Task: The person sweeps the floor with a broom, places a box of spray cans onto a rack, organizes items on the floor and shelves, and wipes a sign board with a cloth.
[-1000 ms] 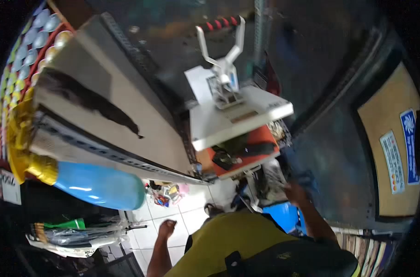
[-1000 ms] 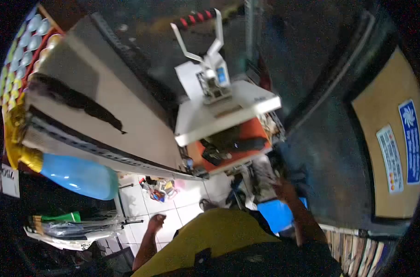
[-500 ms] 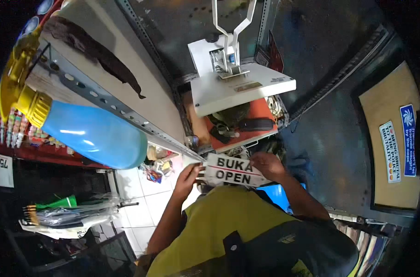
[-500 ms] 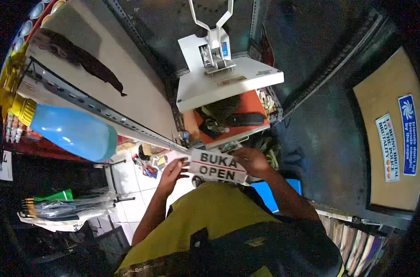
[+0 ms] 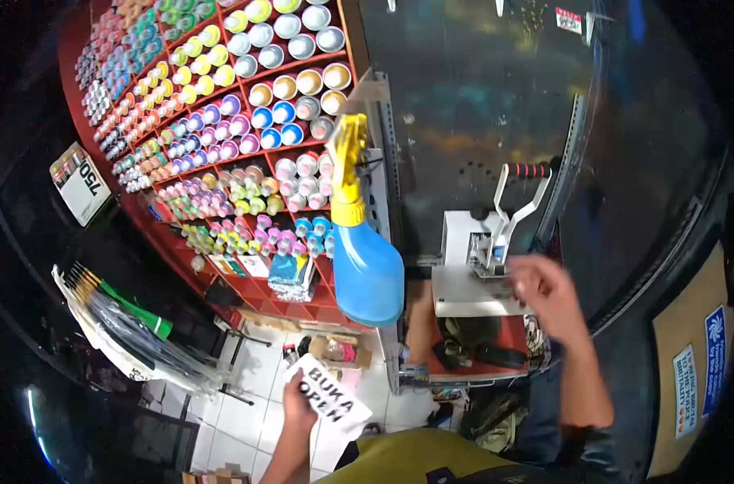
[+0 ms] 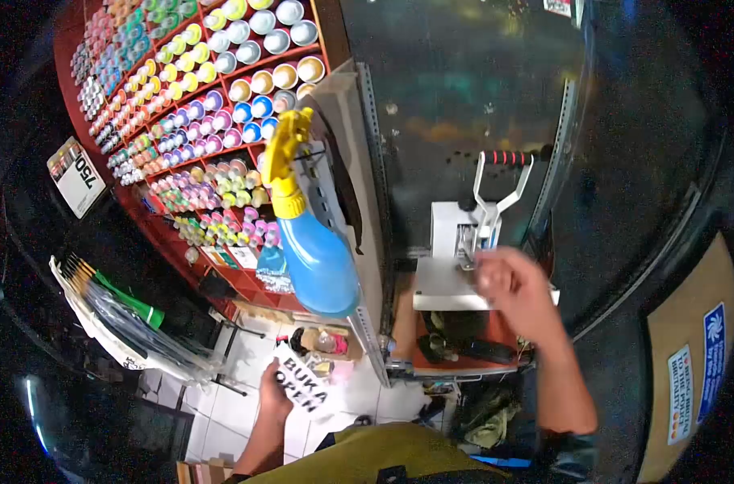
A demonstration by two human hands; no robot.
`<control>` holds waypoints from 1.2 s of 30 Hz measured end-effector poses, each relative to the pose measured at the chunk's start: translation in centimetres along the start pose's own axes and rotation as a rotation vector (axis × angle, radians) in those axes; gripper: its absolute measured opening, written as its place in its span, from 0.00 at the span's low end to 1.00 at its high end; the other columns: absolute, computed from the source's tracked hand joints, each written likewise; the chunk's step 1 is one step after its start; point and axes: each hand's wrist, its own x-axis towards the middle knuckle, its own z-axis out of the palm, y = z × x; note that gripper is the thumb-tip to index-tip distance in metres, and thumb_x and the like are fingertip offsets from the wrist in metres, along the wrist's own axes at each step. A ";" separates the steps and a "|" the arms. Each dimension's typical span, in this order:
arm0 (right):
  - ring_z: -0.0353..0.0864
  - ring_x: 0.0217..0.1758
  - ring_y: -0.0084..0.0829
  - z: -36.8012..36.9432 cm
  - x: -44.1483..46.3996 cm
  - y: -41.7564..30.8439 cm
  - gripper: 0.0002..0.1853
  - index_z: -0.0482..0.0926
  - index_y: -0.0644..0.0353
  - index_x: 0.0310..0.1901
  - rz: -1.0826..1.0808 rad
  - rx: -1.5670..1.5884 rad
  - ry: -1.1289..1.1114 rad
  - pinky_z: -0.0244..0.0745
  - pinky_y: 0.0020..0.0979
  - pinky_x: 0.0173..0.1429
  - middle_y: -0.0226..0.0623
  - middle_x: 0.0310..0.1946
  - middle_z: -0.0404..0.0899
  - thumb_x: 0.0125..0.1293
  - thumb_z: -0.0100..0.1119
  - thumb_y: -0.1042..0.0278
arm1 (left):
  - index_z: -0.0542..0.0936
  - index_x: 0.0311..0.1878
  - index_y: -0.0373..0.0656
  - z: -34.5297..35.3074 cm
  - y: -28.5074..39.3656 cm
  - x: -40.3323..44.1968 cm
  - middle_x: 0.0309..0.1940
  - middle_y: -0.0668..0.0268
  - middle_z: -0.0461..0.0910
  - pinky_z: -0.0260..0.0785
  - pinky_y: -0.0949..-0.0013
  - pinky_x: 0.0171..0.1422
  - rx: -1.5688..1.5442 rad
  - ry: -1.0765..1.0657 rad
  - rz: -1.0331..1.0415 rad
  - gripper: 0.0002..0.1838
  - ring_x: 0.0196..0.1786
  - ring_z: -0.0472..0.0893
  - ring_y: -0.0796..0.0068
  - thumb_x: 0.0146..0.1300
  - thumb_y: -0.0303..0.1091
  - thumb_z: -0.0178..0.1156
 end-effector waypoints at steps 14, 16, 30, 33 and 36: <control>0.79 0.36 0.27 7.9 22.0 -22.7 0.25 0.76 0.66 0.49 0.228 -0.339 -0.127 0.75 0.31 0.32 0.38 0.37 0.80 0.62 0.60 0.50 | 0.75 0.49 0.39 -3.4 7.3 5.9 0.36 0.60 0.82 0.77 0.55 0.47 -0.032 -0.131 0.069 0.18 0.40 0.82 0.60 0.67 0.44 0.50; 0.79 0.34 0.29 9.6 23.2 -23.3 0.27 0.78 0.67 0.46 0.510 -0.493 -0.217 0.75 0.32 0.30 0.39 0.35 0.80 0.60 0.62 0.46 | 0.75 0.49 0.38 -4.4 7.6 5.7 0.36 0.59 0.81 0.77 0.55 0.47 -0.034 -0.109 0.029 0.18 0.39 0.83 0.59 0.67 0.43 0.50; 0.83 0.29 0.33 11.3 27.7 -23.5 0.23 0.77 0.64 0.45 0.062 -0.759 -0.065 0.80 0.32 0.30 0.37 0.32 0.79 0.62 0.60 0.49 | 0.74 0.50 0.39 -5.6 8.1 8.2 0.38 0.61 0.81 0.76 0.60 0.42 0.022 -0.118 -0.034 0.17 0.37 0.82 0.64 0.66 0.42 0.53; 0.83 0.38 0.34 12.0 24.6 -27.5 0.24 0.73 0.65 0.51 -0.240 -0.448 0.094 0.79 0.33 0.38 0.40 0.37 0.79 0.64 0.58 0.52 | 0.74 0.51 0.39 -4.1 8.1 8.0 0.40 0.61 0.81 0.76 0.60 0.44 -0.037 -0.055 -0.038 0.18 0.39 0.82 0.64 0.66 0.42 0.54; 0.80 0.42 0.34 14.7 18.6 -30.9 0.23 0.71 0.65 0.52 -0.482 -0.374 0.247 0.76 0.33 0.47 0.41 0.40 0.78 0.66 0.55 0.53 | 0.73 0.53 0.41 -2.1 9.3 7.2 0.41 0.62 0.80 0.74 0.61 0.48 -0.100 -0.202 -0.051 0.18 0.42 0.81 0.65 0.68 0.44 0.53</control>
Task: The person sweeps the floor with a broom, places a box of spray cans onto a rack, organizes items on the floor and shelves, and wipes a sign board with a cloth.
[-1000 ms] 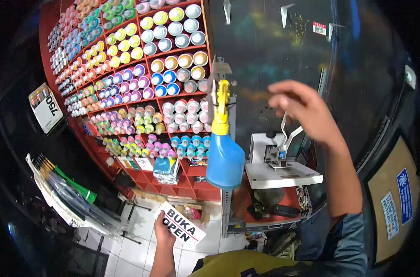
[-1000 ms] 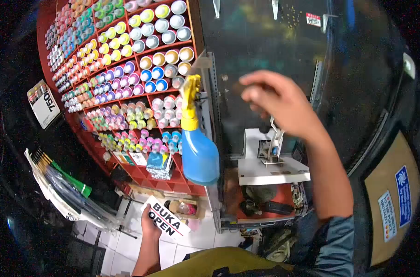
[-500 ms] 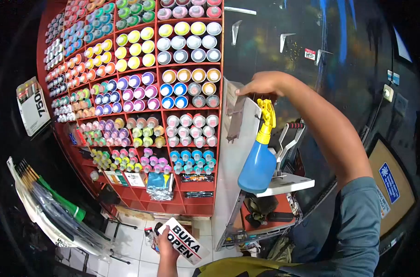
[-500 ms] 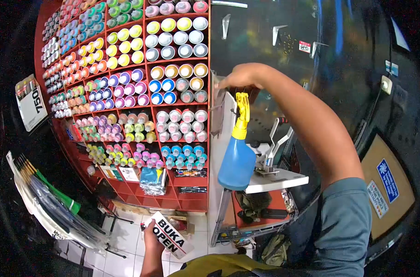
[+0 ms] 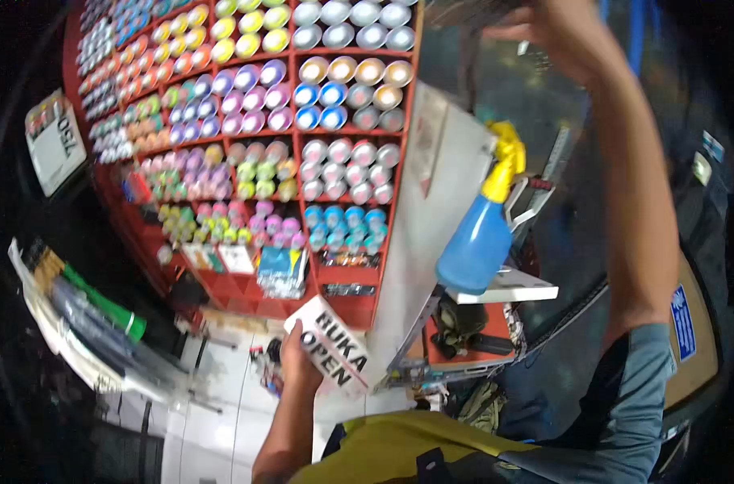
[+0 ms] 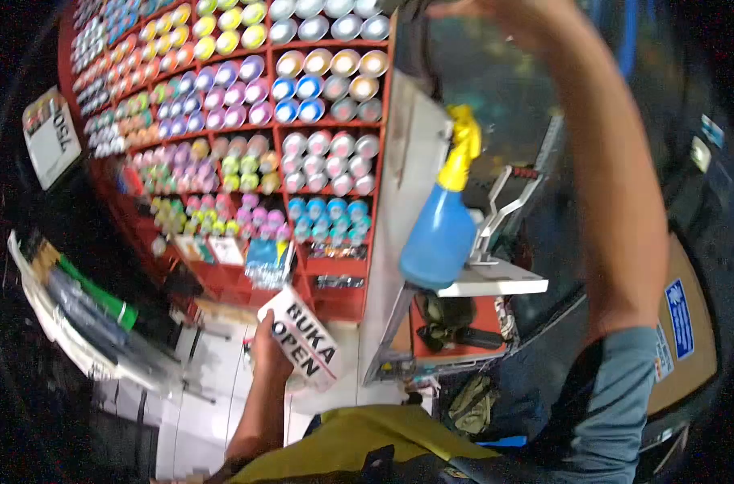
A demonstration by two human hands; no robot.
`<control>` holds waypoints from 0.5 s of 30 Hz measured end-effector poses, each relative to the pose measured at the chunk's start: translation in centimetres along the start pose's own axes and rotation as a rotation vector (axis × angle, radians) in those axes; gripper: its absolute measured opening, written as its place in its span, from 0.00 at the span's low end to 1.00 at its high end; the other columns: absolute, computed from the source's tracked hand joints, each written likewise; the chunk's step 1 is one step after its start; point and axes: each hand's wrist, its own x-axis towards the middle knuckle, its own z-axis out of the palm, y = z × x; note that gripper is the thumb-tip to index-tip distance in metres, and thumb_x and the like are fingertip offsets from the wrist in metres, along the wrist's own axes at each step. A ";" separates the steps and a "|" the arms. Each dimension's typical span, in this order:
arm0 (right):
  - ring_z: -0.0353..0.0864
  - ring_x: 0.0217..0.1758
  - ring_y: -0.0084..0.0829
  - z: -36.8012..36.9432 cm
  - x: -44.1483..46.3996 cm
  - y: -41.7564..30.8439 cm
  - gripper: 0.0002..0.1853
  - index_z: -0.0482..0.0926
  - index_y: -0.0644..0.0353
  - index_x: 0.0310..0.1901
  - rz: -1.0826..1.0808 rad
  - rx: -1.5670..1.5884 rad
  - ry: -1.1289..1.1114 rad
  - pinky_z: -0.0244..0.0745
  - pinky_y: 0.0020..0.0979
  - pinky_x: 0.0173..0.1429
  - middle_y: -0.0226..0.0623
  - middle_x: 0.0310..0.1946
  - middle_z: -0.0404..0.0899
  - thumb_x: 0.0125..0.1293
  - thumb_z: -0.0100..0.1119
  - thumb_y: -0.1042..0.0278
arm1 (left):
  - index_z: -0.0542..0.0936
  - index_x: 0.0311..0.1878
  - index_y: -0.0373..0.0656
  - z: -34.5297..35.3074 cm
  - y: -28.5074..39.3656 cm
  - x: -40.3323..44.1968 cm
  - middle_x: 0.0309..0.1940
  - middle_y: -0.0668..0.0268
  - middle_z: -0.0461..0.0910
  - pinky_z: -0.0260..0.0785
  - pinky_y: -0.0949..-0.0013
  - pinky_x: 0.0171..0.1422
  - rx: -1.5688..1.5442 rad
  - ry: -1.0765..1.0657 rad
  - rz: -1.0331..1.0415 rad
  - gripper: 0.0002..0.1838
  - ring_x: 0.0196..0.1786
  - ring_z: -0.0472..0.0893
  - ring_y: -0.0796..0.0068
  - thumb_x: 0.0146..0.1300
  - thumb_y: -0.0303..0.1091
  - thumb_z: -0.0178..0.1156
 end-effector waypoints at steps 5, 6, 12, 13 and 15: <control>0.82 0.42 0.32 2.8 -11.0 -2.7 0.15 0.73 0.62 0.43 -0.173 0.137 -0.093 0.79 0.34 0.45 0.36 0.35 0.79 0.60 0.62 0.62 | 0.73 0.54 0.42 5.3 0.3 -2.4 0.43 0.62 0.80 0.75 0.61 0.49 0.023 -0.128 0.080 0.21 0.43 0.81 0.65 0.69 0.49 0.49; 0.81 0.44 0.34 4.5 -14.0 -2.5 0.14 0.72 0.62 0.42 -0.222 0.117 -0.219 0.77 0.36 0.46 0.38 0.37 0.78 0.58 0.61 0.66 | 0.73 0.55 0.42 5.8 0.0 -2.5 0.44 0.60 0.80 0.76 0.60 0.49 0.034 -0.214 0.091 0.24 0.44 0.81 0.63 0.69 0.52 0.48; 0.71 0.63 0.44 18.9 -28.6 5.5 0.18 0.72 0.64 0.50 -0.266 0.127 -0.432 0.70 0.41 0.62 0.45 0.54 0.73 0.57 0.60 0.75 | 0.73 0.55 0.41 6.5 -0.9 -3.5 0.44 0.61 0.79 0.75 0.61 0.50 -0.041 -0.360 -0.058 0.25 0.43 0.81 0.65 0.71 0.54 0.44; 0.71 0.63 0.44 18.8 -29.5 5.0 0.18 0.72 0.64 0.50 -0.265 0.134 -0.432 0.70 0.41 0.62 0.45 0.54 0.73 0.57 0.60 0.75 | 0.73 0.55 0.41 8.1 -0.4 -4.9 0.44 0.61 0.79 0.75 0.62 0.50 -0.024 -0.298 -0.040 0.26 0.43 0.81 0.66 0.71 0.54 0.43; 0.69 0.64 0.44 17.7 -31.1 3.9 0.18 0.72 0.66 0.51 -0.227 -0.003 -0.517 0.69 0.40 0.65 0.45 0.56 0.72 0.58 0.59 0.75 | 0.73 0.55 0.41 8.7 -0.2 -5.3 0.45 0.61 0.79 0.74 0.62 0.49 -0.004 -0.231 -0.019 0.26 0.43 0.80 0.66 0.71 0.55 0.43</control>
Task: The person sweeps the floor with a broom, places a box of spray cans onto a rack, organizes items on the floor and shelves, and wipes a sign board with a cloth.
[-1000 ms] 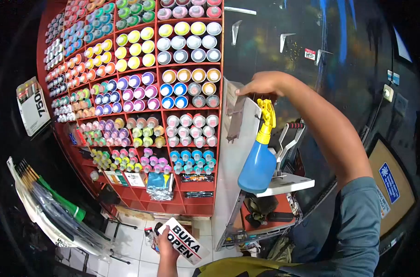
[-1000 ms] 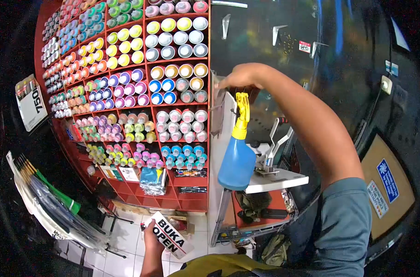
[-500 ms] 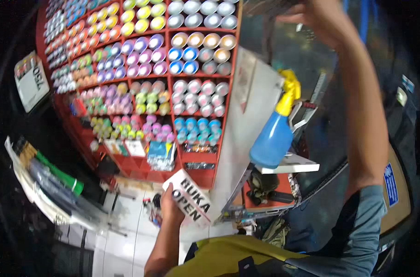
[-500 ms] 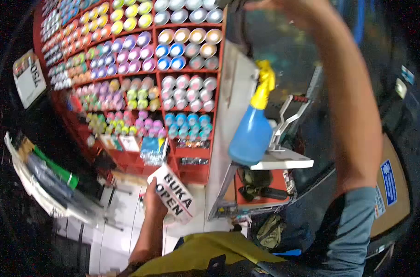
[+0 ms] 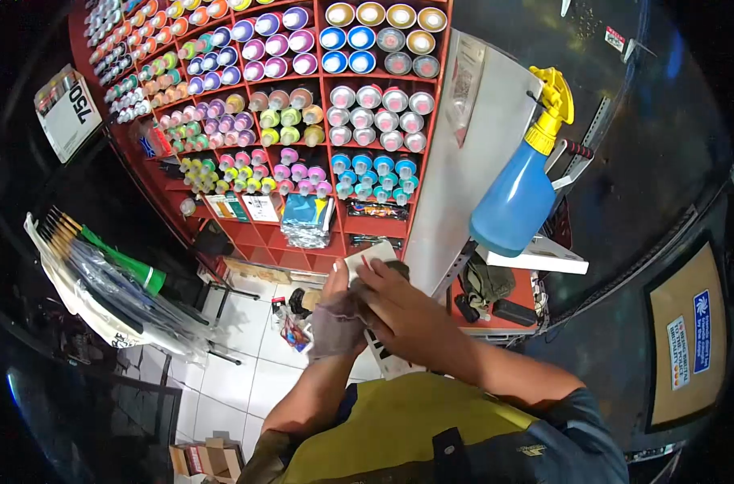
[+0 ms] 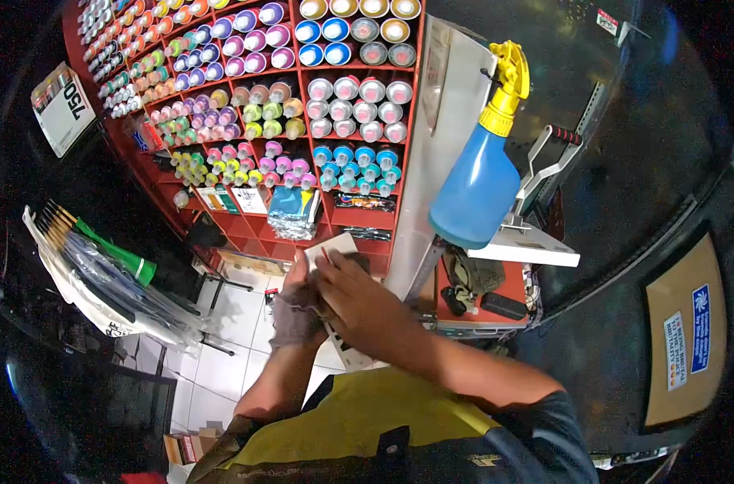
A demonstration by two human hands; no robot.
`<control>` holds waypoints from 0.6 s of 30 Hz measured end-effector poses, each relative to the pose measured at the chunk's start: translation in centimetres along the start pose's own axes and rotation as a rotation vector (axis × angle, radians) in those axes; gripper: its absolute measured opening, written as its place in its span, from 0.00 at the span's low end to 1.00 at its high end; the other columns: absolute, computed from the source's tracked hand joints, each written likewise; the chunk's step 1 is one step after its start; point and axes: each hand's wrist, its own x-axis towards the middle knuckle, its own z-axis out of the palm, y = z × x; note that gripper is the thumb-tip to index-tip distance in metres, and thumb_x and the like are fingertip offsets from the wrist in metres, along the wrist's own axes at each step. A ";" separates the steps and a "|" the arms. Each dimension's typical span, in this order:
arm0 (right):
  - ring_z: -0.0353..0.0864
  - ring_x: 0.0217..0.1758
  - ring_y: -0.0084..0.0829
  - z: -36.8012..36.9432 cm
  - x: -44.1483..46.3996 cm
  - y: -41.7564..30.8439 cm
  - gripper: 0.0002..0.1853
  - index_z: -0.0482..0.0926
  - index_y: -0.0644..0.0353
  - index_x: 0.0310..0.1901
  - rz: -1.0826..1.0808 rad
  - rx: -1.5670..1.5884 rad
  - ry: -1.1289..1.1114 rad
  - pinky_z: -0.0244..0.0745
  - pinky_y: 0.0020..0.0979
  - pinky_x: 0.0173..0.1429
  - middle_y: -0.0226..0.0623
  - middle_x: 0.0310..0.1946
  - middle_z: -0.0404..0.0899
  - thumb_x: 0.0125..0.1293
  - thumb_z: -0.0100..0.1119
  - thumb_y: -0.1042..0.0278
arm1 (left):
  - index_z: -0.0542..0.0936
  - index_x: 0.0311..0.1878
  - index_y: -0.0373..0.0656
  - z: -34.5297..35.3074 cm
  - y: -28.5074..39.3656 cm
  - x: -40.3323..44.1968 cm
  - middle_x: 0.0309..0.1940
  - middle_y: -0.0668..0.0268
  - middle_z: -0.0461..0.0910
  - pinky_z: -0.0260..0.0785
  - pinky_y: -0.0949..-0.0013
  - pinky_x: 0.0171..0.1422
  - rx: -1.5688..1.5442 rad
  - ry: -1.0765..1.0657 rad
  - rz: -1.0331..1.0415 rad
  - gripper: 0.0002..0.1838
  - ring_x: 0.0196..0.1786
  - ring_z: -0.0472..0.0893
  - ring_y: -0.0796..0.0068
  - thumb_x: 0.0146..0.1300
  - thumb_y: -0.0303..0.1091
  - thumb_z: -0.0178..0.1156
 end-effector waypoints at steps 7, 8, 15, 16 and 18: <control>0.66 0.68 0.43 -1.4 -0.2 1.7 0.17 0.73 0.67 0.53 0.141 0.123 -0.131 0.66 0.39 0.67 0.48 0.63 0.66 0.61 0.56 0.76 | 0.74 0.47 0.40 1.9 -0.3 -0.8 0.35 0.64 0.78 0.71 0.68 0.43 0.177 0.010 0.236 0.23 0.38 0.78 0.72 0.73 0.53 0.42; 0.65 0.68 0.43 -1.6 0.4 1.9 0.17 0.73 0.66 0.53 0.222 0.191 -0.128 0.66 0.38 0.67 0.48 0.64 0.65 0.61 0.56 0.76 | 0.74 0.47 0.40 1.9 -1.0 -0.9 0.35 0.64 0.78 0.71 0.68 0.43 0.180 0.009 0.228 0.23 0.38 0.78 0.72 0.73 0.53 0.42; 0.61 0.70 0.49 0.3 -1.2 2.4 0.15 0.73 0.68 0.50 -0.091 -0.026 -0.088 0.62 0.40 0.70 0.50 0.63 0.65 0.60 0.50 0.78 | 0.72 0.53 0.37 0.8 0.9 1.5 0.44 0.59 0.77 0.70 0.66 0.49 0.288 0.144 0.496 0.25 0.44 0.78 0.71 0.73 0.51 0.43; 0.61 0.70 0.49 0.7 -2.8 2.3 0.15 0.73 0.68 0.50 -0.099 -0.031 -0.089 0.62 0.40 0.70 0.50 0.63 0.65 0.60 0.50 0.78 | 0.72 0.53 0.37 0.9 1.3 1.8 0.44 0.59 0.77 0.70 0.66 0.49 0.283 0.142 0.503 0.25 0.44 0.78 0.71 0.73 0.51 0.43; 0.62 0.70 0.43 1.7 -5.4 2.0 0.22 0.69 0.65 0.58 -0.158 -0.009 -0.069 0.64 0.35 0.70 0.45 0.62 0.68 0.61 0.51 0.79 | 0.72 0.49 0.37 0.9 1.8 1.7 0.39 0.62 0.78 0.71 0.69 0.44 0.305 0.233 0.546 0.21 0.39 0.78 0.74 0.74 0.49 0.43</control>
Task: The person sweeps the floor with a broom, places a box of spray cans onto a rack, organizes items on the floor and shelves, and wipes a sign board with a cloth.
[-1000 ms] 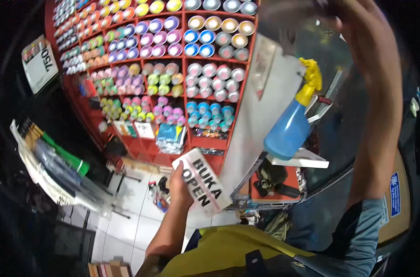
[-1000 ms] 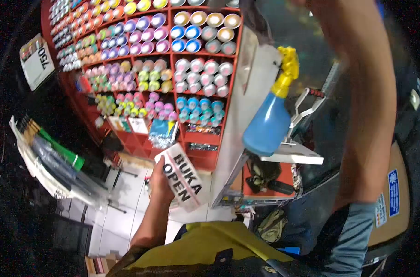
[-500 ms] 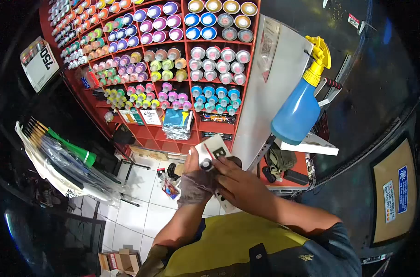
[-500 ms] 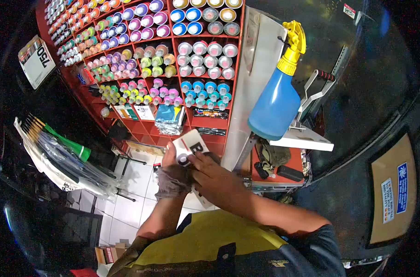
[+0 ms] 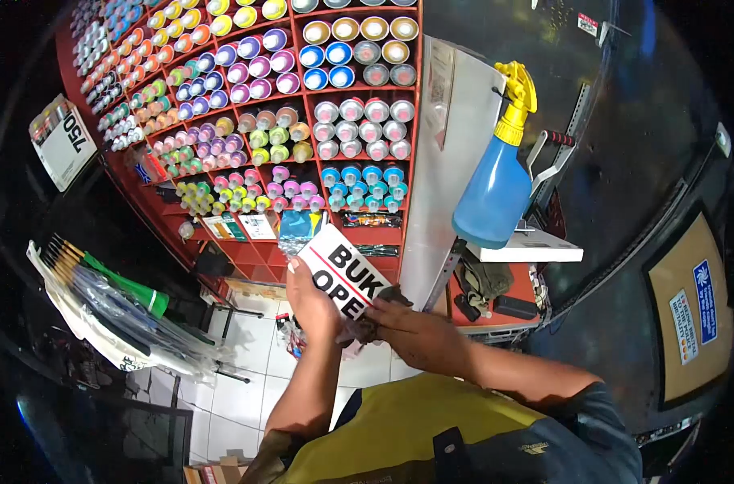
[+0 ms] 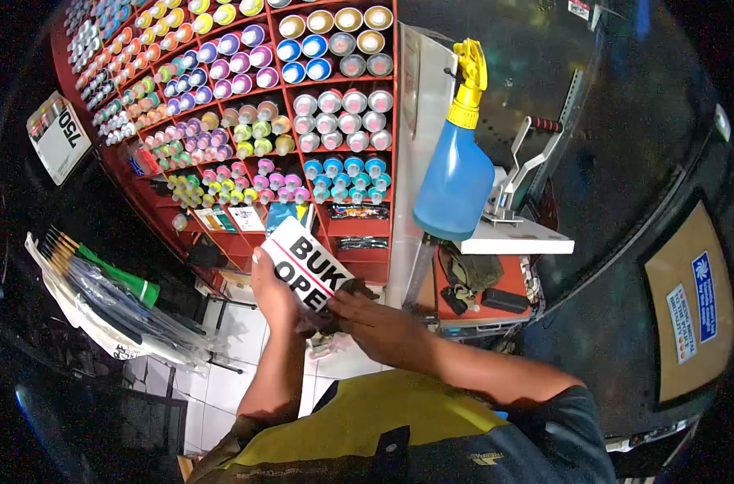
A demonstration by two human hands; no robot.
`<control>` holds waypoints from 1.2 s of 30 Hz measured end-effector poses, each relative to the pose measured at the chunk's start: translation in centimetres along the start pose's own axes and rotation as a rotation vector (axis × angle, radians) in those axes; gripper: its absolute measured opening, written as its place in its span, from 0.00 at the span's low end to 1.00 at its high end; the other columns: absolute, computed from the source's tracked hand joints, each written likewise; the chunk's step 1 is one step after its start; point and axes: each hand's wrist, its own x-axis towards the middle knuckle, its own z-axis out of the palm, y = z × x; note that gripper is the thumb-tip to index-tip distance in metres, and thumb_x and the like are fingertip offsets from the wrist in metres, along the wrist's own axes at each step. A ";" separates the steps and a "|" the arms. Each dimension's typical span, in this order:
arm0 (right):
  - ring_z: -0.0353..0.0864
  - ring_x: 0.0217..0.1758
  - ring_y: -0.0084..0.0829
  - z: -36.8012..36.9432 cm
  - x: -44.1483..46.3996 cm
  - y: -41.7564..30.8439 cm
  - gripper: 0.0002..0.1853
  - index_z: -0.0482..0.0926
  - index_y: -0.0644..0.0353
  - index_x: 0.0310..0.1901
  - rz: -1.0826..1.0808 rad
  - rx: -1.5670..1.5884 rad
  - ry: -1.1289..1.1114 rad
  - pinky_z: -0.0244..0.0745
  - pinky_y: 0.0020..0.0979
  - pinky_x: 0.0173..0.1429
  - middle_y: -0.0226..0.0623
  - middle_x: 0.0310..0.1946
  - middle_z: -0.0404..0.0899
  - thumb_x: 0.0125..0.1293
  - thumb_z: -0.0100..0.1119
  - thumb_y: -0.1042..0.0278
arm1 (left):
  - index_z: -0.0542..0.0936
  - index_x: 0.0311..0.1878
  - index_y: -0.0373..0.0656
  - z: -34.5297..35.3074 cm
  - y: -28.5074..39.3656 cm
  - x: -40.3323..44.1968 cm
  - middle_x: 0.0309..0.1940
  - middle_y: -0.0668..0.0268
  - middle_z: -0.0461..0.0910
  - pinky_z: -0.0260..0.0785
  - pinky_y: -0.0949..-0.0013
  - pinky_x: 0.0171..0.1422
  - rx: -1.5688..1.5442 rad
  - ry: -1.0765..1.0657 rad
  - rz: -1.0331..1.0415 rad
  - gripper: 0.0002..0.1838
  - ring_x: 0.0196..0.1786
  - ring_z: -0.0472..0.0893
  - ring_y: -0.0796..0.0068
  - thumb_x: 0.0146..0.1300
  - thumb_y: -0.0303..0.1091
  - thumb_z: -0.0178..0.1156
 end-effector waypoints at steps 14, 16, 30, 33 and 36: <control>0.70 0.65 0.44 -0.3 0.8 3.2 0.19 0.73 0.68 0.54 -0.001 -0.037 0.117 0.66 0.38 0.69 0.47 0.59 0.71 0.58 0.54 0.81 | 0.70 0.53 0.36 1.1 -1.4 2.3 0.42 0.60 0.79 0.75 0.69 0.42 -0.092 0.046 -0.071 0.20 0.37 0.81 0.70 0.75 0.45 0.41; 0.67 0.67 0.42 -1.2 1.2 3.6 0.19 0.72 0.70 0.54 0.120 -0.091 0.154 0.62 0.36 0.72 0.45 0.59 0.70 0.60 0.51 0.79 | 0.70 0.52 0.37 2.3 -2.6 1.4 0.40 0.60 0.79 0.76 0.69 0.41 -0.085 0.028 -0.010 0.19 0.36 0.81 0.71 0.74 0.45 0.43; 0.76 0.57 0.32 0.8 -5.9 5.6 0.13 0.74 0.64 0.52 1.131 0.795 0.232 0.76 0.27 0.51 0.36 0.54 0.75 0.66 0.53 0.77 | 0.72 0.52 0.40 -0.1 0.3 6.7 0.40 0.65 0.80 0.76 0.61 0.47 -0.204 0.112 0.019 0.16 0.44 0.80 0.67 0.74 0.43 0.44; 0.76 0.57 0.33 0.0 -3.7 4.2 0.14 0.73 0.63 0.53 0.907 0.891 0.290 0.76 0.29 0.54 0.38 0.55 0.74 0.67 0.53 0.77 | 0.73 0.53 0.41 -3.0 -4.9 9.0 0.39 0.63 0.80 0.75 0.62 0.41 -0.258 0.035 -0.184 0.21 0.39 0.80 0.66 0.73 0.49 0.43; 0.75 0.57 0.33 -0.7 -0.4 1.9 0.14 0.72 0.62 0.54 0.577 0.993 0.400 0.74 0.32 0.57 0.40 0.57 0.72 0.67 0.52 0.76 | 0.73 0.55 0.43 -5.9 -11.6 9.3 0.38 0.60 0.80 0.74 0.61 0.35 -0.583 -0.656 -0.499 0.32 0.33 0.79 0.64 0.67 0.63 0.41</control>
